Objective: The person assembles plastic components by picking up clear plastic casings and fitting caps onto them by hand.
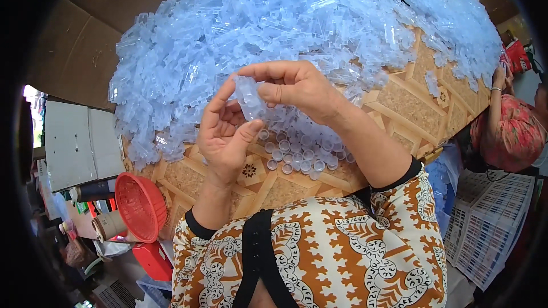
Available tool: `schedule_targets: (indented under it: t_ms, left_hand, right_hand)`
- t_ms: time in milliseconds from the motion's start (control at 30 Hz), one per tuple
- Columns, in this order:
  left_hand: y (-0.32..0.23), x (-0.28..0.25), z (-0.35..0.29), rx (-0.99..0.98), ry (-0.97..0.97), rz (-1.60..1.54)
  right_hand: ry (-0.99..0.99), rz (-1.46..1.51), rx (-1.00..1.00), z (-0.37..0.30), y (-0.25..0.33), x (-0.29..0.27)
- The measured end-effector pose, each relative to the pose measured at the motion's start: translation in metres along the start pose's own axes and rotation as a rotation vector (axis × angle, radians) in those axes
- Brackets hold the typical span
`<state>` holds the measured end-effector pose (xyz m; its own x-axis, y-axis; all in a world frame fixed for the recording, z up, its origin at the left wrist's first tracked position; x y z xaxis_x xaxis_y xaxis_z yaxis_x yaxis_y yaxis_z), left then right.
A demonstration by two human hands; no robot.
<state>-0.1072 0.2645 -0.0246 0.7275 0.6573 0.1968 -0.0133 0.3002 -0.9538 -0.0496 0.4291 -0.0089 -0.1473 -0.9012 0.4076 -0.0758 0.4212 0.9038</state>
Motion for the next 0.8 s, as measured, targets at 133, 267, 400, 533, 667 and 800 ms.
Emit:
schedule_targets:
  t_ms: [133,267,400,533,667,800]
  left_hand:
    - [0.002,-0.002,0.002,-0.012,-0.044,-0.009]
    - [0.002,-0.001,0.003,0.030,-0.021,0.043]
    - [0.001,0.003,0.001,0.000,-0.053,0.016]
    - [-0.003,0.004,0.003,-0.061,-0.156,-0.003]
    - [0.001,0.000,0.003,-0.096,-0.243,-0.009]
    - [0.002,0.010,-0.001,-0.095,-0.149,0.048]
  right_hand:
    - [0.033,-0.062,-0.067,-0.002,0.003,0.005]
    - [0.071,-0.188,-0.090,-0.006,0.012,0.008]
    - [-0.080,-0.184,-0.057,-0.007,0.004,0.005]
    - [-0.352,-0.511,-0.207,-0.008,0.021,-0.008]
    - [-0.658,-0.968,-0.616,-0.002,0.040,-0.045]
    - [-0.780,-1.172,-0.384,0.006,0.030,-0.064]
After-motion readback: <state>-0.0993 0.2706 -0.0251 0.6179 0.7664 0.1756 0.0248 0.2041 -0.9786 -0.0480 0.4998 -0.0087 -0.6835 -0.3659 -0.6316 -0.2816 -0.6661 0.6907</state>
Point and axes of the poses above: each hand's wrist, its own z-axis towards the middle knuckle, its own x-axis out of the palm, y = z × x, the point moved 4 cm from there along z, towards the middle knuckle, and after that the axes turned 5 degrees about z, right-handed, at the moved point
